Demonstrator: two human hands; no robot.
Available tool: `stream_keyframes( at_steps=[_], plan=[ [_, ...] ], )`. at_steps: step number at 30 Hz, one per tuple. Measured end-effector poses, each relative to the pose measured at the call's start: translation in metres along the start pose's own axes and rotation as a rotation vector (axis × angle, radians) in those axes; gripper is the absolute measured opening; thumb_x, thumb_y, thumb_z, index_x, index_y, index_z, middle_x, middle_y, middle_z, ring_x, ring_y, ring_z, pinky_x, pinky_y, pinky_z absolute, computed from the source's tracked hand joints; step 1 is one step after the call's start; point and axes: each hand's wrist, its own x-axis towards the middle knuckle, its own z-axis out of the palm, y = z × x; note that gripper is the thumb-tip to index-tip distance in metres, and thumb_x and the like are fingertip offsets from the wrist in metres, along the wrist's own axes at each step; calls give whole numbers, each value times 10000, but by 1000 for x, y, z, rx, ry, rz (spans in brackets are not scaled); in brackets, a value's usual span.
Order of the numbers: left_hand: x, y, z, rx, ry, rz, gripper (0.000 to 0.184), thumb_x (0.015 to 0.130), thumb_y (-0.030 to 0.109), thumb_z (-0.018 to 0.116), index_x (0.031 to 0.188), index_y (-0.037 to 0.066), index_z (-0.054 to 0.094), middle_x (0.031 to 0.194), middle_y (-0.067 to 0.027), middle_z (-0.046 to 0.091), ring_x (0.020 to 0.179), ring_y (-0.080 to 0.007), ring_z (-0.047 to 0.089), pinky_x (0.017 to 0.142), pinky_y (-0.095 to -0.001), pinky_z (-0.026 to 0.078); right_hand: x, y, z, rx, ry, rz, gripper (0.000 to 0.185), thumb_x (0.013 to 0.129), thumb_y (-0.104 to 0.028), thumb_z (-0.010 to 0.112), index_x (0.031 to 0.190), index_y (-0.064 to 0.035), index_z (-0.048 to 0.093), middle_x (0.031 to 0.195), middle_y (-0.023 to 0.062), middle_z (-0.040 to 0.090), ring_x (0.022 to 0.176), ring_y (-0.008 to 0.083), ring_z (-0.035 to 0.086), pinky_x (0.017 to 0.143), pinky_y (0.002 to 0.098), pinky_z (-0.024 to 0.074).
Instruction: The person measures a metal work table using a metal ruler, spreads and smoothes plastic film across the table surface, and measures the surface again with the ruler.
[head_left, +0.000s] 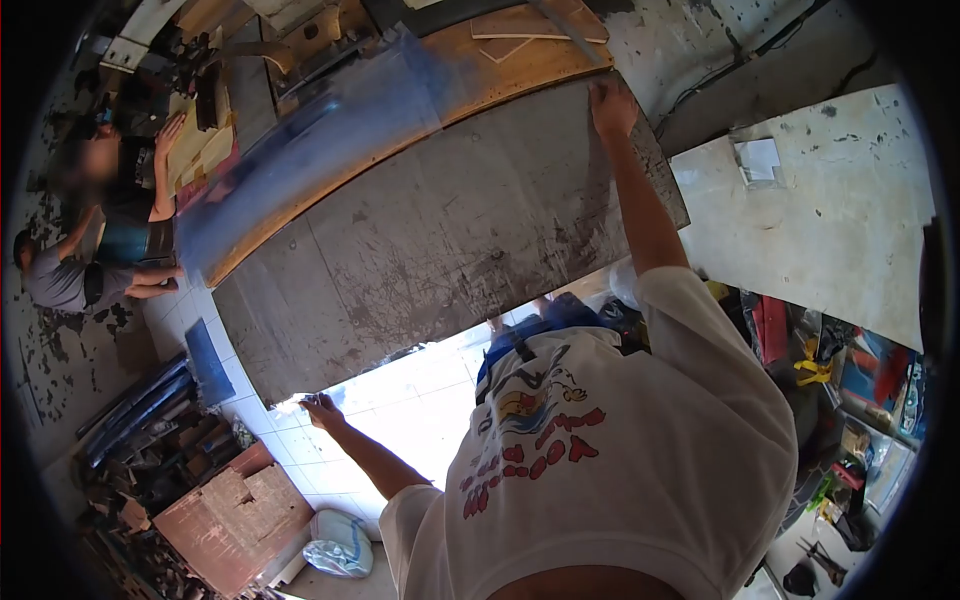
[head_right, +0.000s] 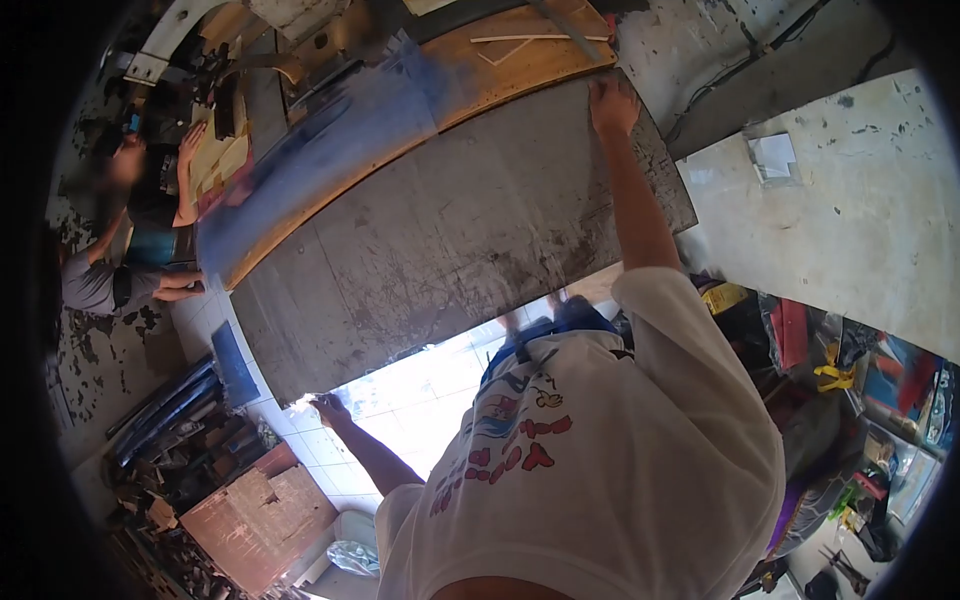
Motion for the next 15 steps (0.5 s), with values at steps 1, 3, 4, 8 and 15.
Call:
stream_keyframes(
  at_steps=[1,3,4,8,15],
  plan=[
    [-1,3,3,16,-13,18,539,954,497,593,973,-40,641,859,-89,621,735,-180,598,623,-299,549,-12,12,3,-38,109,-121,451,949,-461,555,1269,-147,608,1340,116,573,1209,299,548,1019,473,394],
    [5,-1,-4,55,-40,45,543,962,481,588,982,-59,645,882,-94,627,751,-179,604,627,-301,560,-62,28,-22,-61,-5,-229,540,988,-445,476,1426,-130,442,1514,122,380,1369,319,381,1096,517,307],
    [3,-1,-1,81,-19,42,537,967,470,584,977,-63,646,890,-95,630,760,-180,607,632,-303,566,-90,41,-31,-140,8,-229,570,995,-458,443,1465,-140,386,1540,126,341,1404,323,334,1117,546,263],
    [11,-3,-11,313,-37,189,491,994,401,561,977,-80,657,934,-103,641,796,-188,621,672,-317,590,-188,108,-74,-306,-119,-26,657,1013,-497,348,1541,-119,246,1600,170,205,1482,363,166,1149,618,141],
    [16,-11,-18,695,-76,603,372,989,259,588,1193,-50,602,985,-107,636,839,-185,614,692,-279,560,-240,193,-90,221,-77,244,695,993,-535,427,1377,44,440,1382,346,448,1300,423,463,1071,464,379]
  ],
)
